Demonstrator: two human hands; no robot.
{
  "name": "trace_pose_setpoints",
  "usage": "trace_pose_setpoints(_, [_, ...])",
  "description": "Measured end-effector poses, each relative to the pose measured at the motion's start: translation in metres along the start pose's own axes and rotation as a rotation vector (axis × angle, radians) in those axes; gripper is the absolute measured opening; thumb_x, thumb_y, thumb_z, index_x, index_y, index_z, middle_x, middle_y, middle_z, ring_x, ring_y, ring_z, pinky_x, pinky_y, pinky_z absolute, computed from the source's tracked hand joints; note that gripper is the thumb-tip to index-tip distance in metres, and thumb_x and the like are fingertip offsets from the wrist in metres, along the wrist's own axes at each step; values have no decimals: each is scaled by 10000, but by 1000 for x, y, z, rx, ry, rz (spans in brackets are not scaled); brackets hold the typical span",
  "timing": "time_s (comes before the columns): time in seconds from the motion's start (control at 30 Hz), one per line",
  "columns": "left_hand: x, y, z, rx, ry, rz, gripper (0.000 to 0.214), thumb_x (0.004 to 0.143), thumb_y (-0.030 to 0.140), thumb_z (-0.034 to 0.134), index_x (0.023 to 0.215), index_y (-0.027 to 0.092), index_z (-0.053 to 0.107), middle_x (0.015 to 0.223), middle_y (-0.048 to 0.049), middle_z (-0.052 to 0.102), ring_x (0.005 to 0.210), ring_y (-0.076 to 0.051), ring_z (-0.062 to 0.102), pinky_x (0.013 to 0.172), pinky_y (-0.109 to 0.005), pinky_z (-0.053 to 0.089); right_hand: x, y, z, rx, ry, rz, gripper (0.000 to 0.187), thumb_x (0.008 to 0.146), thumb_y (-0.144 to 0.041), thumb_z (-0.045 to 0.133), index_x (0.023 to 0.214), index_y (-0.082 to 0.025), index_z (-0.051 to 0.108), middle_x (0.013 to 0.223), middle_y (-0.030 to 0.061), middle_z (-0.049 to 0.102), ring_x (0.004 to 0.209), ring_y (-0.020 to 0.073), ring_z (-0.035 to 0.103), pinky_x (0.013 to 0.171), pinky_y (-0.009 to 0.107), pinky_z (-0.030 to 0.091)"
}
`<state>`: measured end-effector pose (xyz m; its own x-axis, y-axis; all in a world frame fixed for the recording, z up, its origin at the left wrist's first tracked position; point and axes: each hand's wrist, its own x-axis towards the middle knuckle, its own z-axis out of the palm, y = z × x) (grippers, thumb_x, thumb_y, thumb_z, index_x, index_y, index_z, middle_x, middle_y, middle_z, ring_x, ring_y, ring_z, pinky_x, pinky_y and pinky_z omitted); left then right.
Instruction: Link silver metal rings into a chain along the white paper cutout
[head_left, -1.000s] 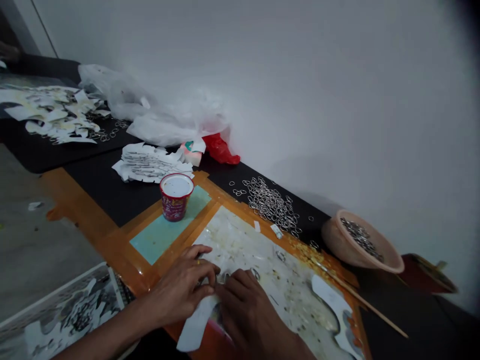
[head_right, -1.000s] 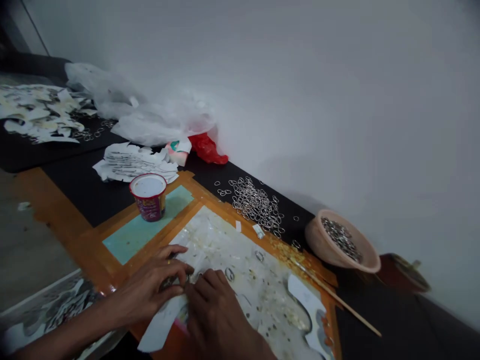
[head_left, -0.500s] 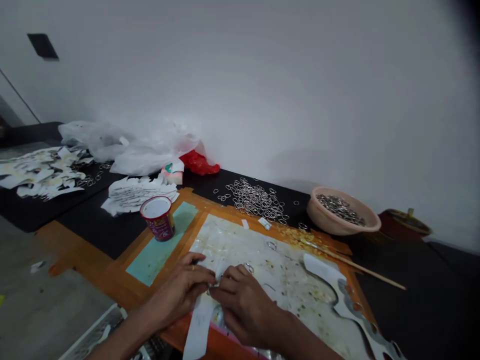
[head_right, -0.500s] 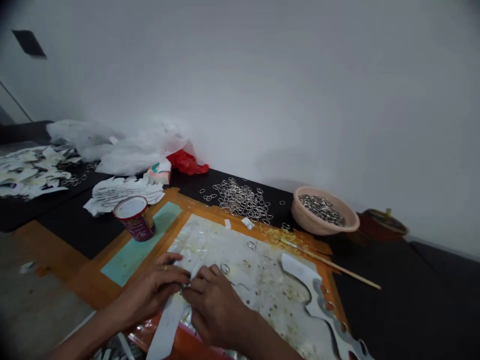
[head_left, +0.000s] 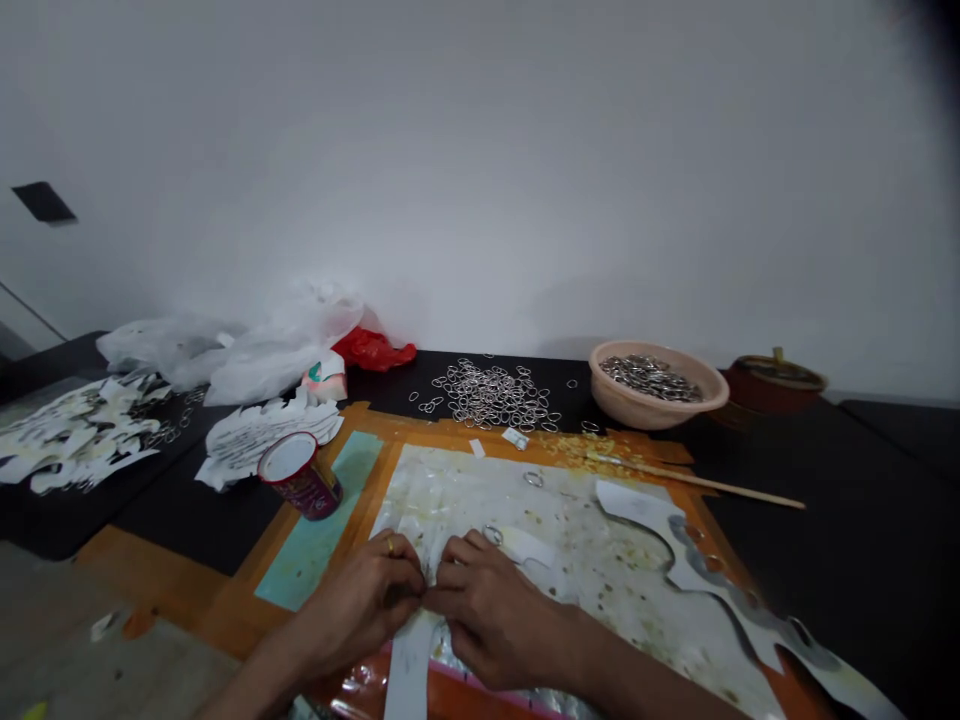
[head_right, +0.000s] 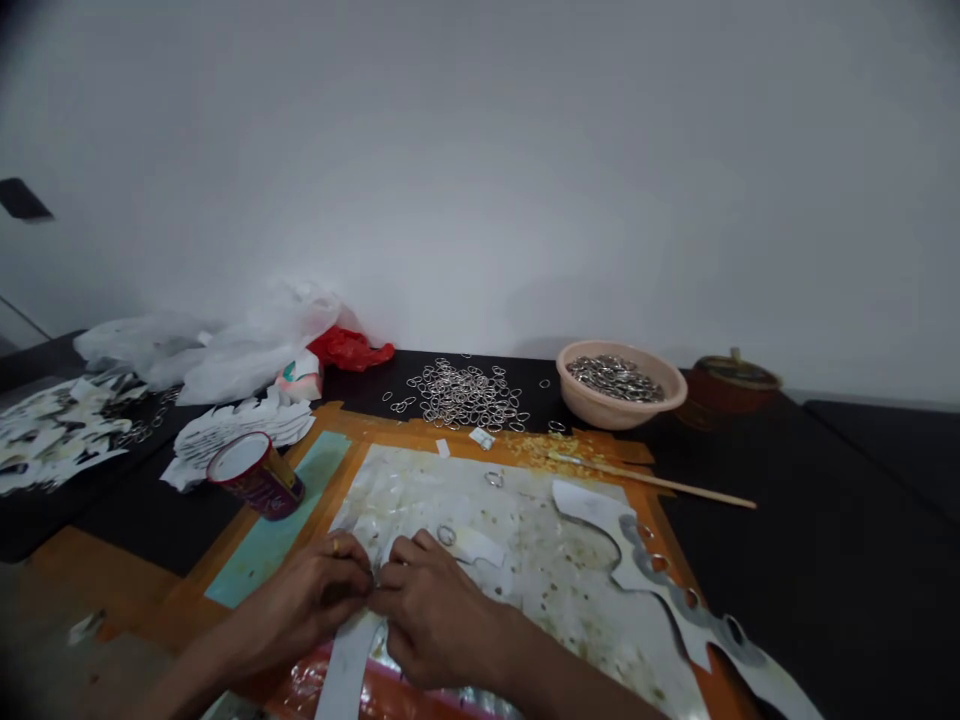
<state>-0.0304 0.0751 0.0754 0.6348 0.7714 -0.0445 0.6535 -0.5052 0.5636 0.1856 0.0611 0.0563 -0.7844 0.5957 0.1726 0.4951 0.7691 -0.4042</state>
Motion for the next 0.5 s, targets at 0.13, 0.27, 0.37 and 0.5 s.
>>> trace_pose_setpoints(0.13, [7, -2, 1, 13, -37, -13, 190, 816, 26, 596, 753, 183, 681, 877, -15, 673, 879, -151, 644, 797, -238, 474, -1, 2, 0, 38, 32, 4, 273, 748, -155, 548, 998, -210, 641, 837, 37, 633, 897, 214, 503, 841, 364, 356])
trace_pose_setpoints(0.27, [4, -1, 10, 48, -20, -19, 203, 862, 29, 510, 786, 177, 627, 890, -42, 652, 884, -183, 621, 796, -283, 477, -4, 2, 1, 60, 102, 72, 312, 698, -118, 536, 995, -177, 611, 850, 58, 606, 892, 218, 502, 824, 352, 376])
trace_pose_setpoints(0.37, [-5, 0, 22, 75, 31, -28, 225, 875, 16, 428, 836, 185, 571, 944, -71, 633, 910, -213, 601, 803, -333, 484, -4, 1, 0, 53, 93, 60, 309, 711, -114, 530, 998, -188, 619, 851, 54, 616, 908, 222, 498, 831, 356, 376])
trace_pose_setpoints(0.5, [-17, -5, 42, 68, 195, 20, 245, 884, 22, 384, 816, 212, 522, 943, -71, 636, 899, -215, 611, 791, -340, 515, -3, -1, -3, 8, 40, 23, 247, 751, -158, 546, 976, -200, 640, 814, 43, 634, 906, 232, 490, 853, 383, 359])
